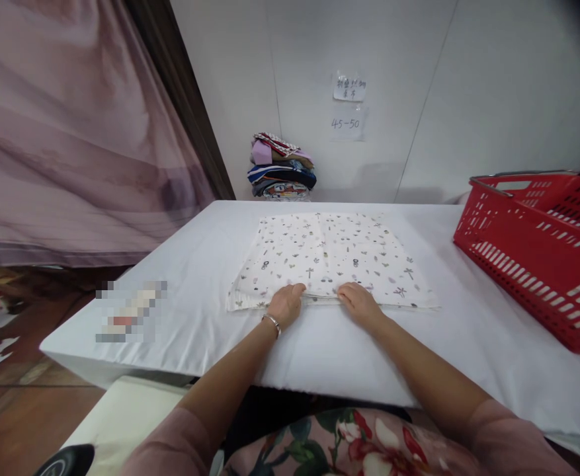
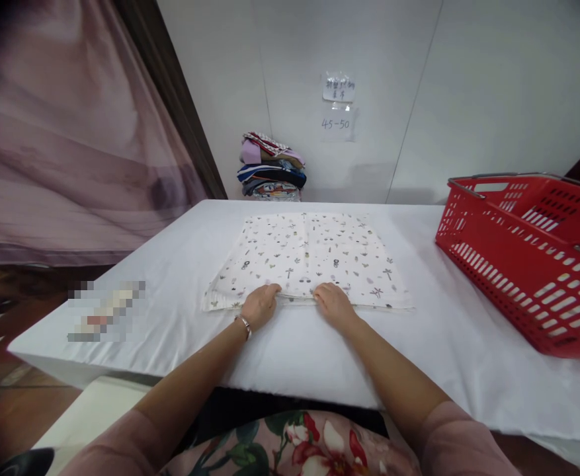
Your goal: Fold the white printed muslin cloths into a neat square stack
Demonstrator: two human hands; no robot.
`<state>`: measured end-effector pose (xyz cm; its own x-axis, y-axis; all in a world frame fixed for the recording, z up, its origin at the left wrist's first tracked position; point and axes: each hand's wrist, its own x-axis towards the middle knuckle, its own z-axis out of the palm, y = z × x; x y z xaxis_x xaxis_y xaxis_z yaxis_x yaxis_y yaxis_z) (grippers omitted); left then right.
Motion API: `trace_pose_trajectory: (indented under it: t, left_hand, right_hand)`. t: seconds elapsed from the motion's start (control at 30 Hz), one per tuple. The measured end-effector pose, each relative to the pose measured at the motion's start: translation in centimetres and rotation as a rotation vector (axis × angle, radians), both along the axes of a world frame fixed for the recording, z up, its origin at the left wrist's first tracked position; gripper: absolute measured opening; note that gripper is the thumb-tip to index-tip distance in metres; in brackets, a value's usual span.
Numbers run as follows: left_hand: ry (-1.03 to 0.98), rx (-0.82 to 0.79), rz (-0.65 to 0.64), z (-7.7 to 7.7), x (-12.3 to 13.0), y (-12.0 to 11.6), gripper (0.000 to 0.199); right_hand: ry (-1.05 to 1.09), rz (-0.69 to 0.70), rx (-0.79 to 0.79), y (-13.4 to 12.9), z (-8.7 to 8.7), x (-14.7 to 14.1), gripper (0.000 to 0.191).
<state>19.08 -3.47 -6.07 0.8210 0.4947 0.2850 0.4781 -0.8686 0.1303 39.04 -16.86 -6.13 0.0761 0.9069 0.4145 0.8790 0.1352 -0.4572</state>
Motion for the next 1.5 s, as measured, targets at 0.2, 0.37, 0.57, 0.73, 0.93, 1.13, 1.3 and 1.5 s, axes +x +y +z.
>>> trace_pose_trajectory:
  t: [0.2, 0.37, 0.57, 0.73, 0.93, 1.13, 1.3, 1.5]
  left_hand:
    - [-0.181, -0.016, -0.061, -0.5, -0.9, 0.2, 0.024]
    - [-0.16, 0.071, -0.114, -0.5, -1.3, 0.5, 0.015]
    - [-0.13, 0.169, -0.145, -0.3, -1.2, 0.5, 0.016]
    - [-0.113, 0.134, -0.19, 0.4, -1.6, 0.0, 0.019]
    - [-0.072, 0.113, -0.239, 0.5, -2.6, -0.1, 0.018]
    - [-0.041, 0.205, -0.227, 0.3, -2.4, 0.2, 0.025]
    - [-0.045, 0.24, -0.172, 0.3, -1.7, 0.4, 0.031]
    - [-0.047, 0.164, -0.051, 0.4, -1.3, 0.0, 0.024]
  right_hand:
    - [0.04, -0.021, -0.028, 0.0, 0.0, 0.0, 0.02]
    - [0.042, -0.021, -0.02, 0.1, -0.4, 0.2, 0.02]
    - [0.024, 0.009, 0.106, -0.3, -0.2, 0.2, 0.022]
    - [-0.103, 0.05, 0.031, -0.6, -0.2, 0.1, 0.024]
    - [-0.126, 0.09, -0.009, -0.9, -0.1, 0.5, 0.02]
    - [-0.163, 0.132, -0.015, -1.0, -0.3, 1.2, 0.025]
    - [-0.182, 0.088, 0.016, -0.9, -0.6, 1.5, 0.03]
    - [-0.129, -0.011, 0.044, -0.7, -0.8, 1.4, 0.03]
